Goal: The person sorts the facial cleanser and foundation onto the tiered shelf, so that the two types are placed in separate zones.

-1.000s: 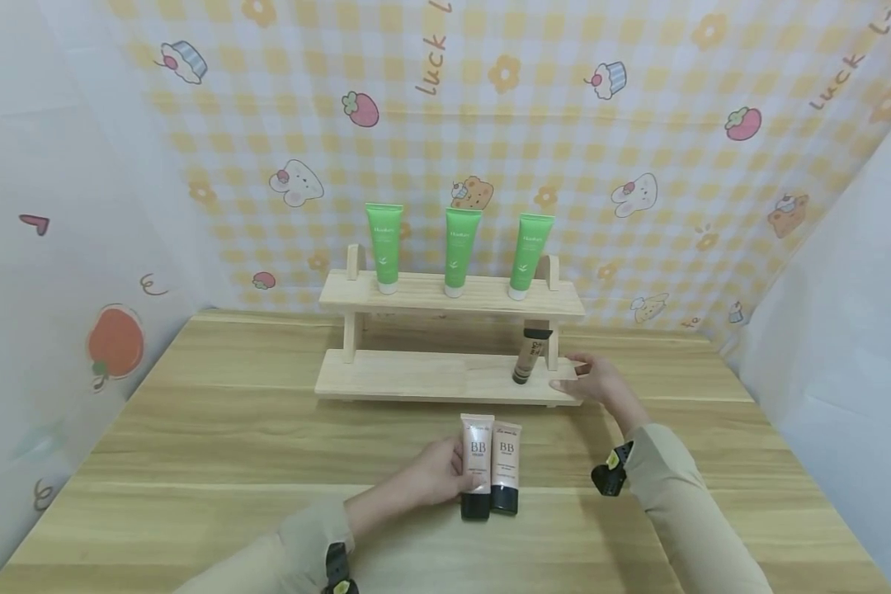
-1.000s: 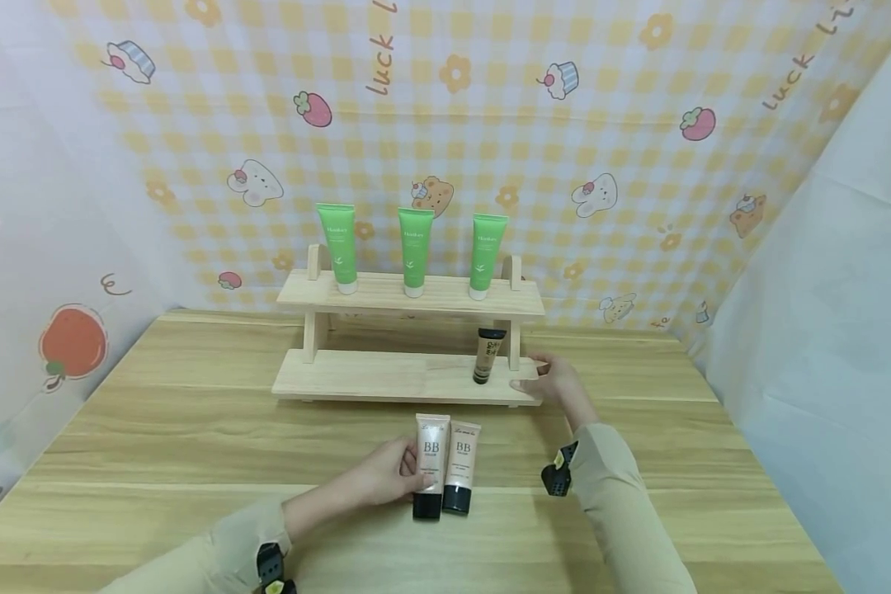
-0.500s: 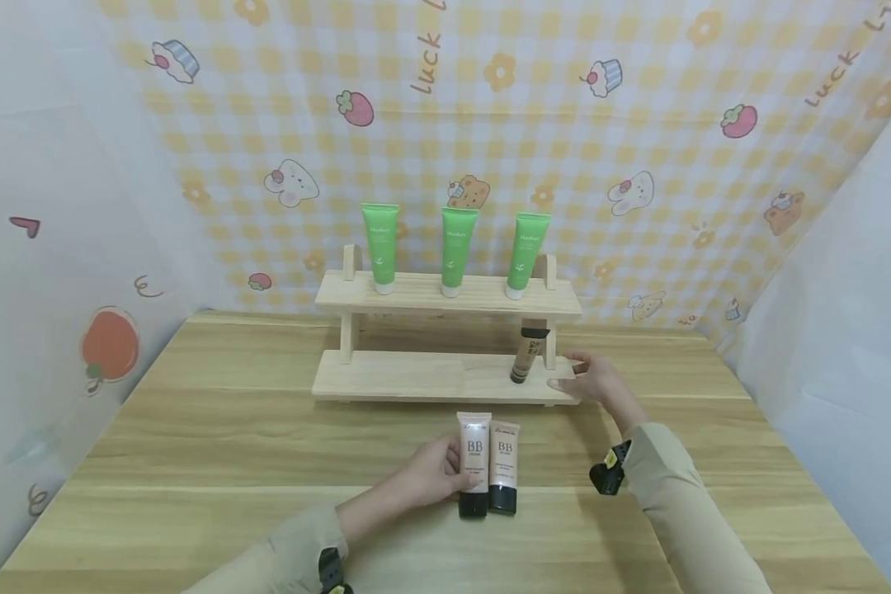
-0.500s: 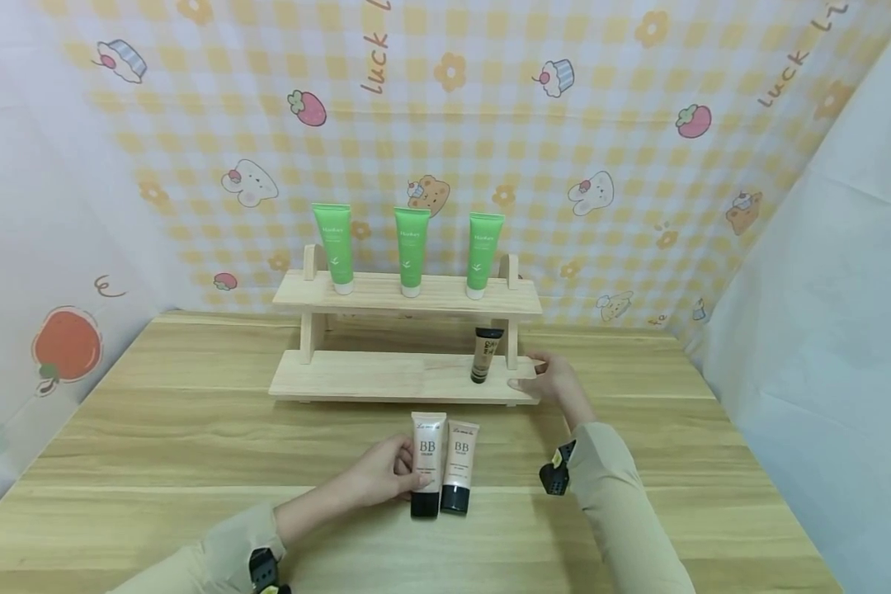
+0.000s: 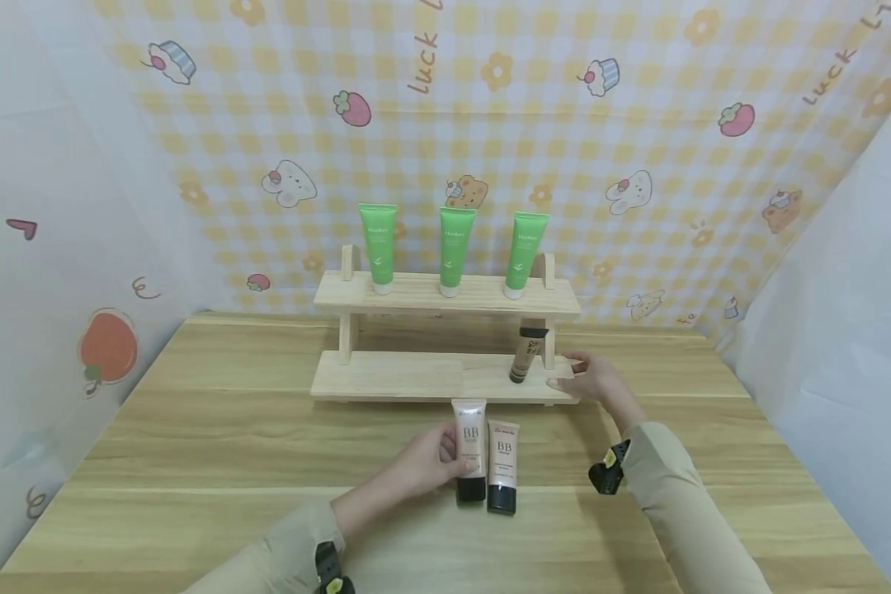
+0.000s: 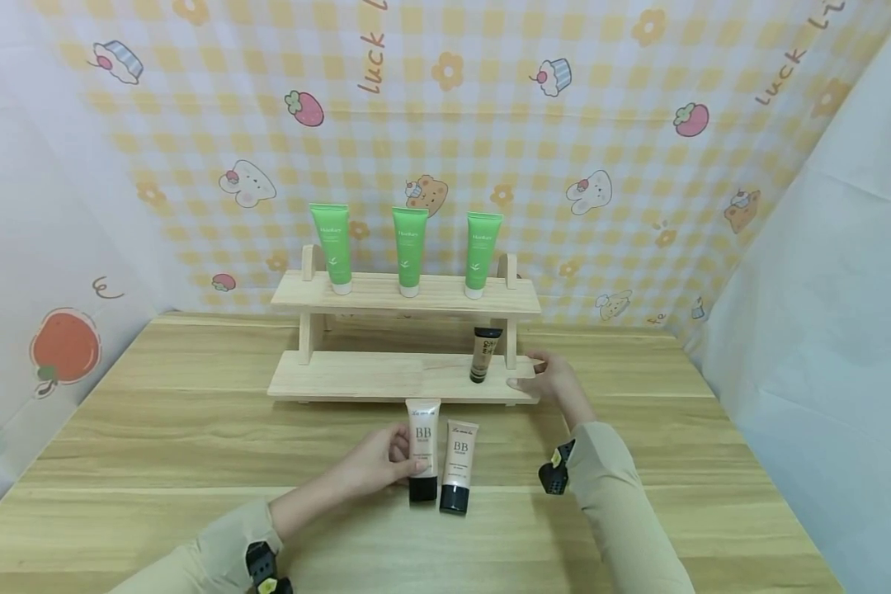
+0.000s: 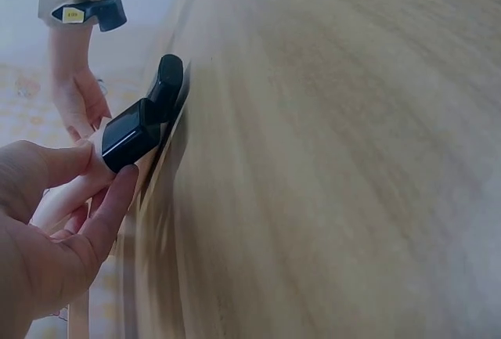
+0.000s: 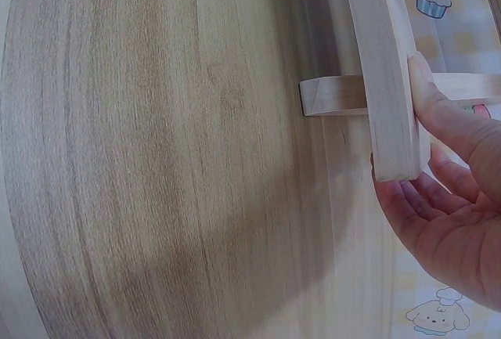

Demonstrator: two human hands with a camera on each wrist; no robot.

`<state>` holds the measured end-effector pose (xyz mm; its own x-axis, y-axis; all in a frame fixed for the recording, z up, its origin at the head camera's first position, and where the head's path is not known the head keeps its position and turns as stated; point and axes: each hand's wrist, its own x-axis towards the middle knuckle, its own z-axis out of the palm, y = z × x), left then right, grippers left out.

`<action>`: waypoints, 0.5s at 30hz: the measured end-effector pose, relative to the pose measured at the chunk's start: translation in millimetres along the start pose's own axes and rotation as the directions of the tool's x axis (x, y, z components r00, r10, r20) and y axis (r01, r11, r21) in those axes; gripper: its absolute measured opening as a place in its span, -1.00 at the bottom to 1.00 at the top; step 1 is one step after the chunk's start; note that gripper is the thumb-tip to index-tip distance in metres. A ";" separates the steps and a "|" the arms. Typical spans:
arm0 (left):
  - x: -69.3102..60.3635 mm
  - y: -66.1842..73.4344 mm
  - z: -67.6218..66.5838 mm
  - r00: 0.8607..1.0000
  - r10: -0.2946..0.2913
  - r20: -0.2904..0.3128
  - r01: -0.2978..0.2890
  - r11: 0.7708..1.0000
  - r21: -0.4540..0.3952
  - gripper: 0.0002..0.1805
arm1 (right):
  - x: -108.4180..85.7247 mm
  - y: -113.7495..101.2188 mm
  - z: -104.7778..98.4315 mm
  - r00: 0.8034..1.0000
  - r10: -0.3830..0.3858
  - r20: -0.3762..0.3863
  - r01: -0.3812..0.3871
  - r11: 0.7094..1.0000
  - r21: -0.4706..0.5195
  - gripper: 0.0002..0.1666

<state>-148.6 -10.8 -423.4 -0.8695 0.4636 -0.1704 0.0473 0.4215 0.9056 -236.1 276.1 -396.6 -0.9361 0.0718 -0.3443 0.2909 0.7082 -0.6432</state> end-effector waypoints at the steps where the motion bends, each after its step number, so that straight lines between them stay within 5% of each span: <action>1: 0.8 -0.3 -0.6 1.000 0.001 -0.002 -0.001 1.000 0.005 -0.59 | 0.0 0.0 0.0 1.000 0.002 -0.002 -0.002 1.000 0.001 -0.10; 15: 15.1 0.4 -12.8 0.998 0.008 -0.066 -0.004 0.998 0.065 -0.56 | -0.7 -1.0 -0.9 1.000 0.004 -0.001 -0.004 1.000 0.010 -0.10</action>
<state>-168.0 -13.6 -420.6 -0.8997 0.4145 -0.1368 0.0828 0.4698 0.8789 -236.0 276.0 -395.1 -0.9352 0.0757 -0.3460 0.2967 0.7010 -0.6485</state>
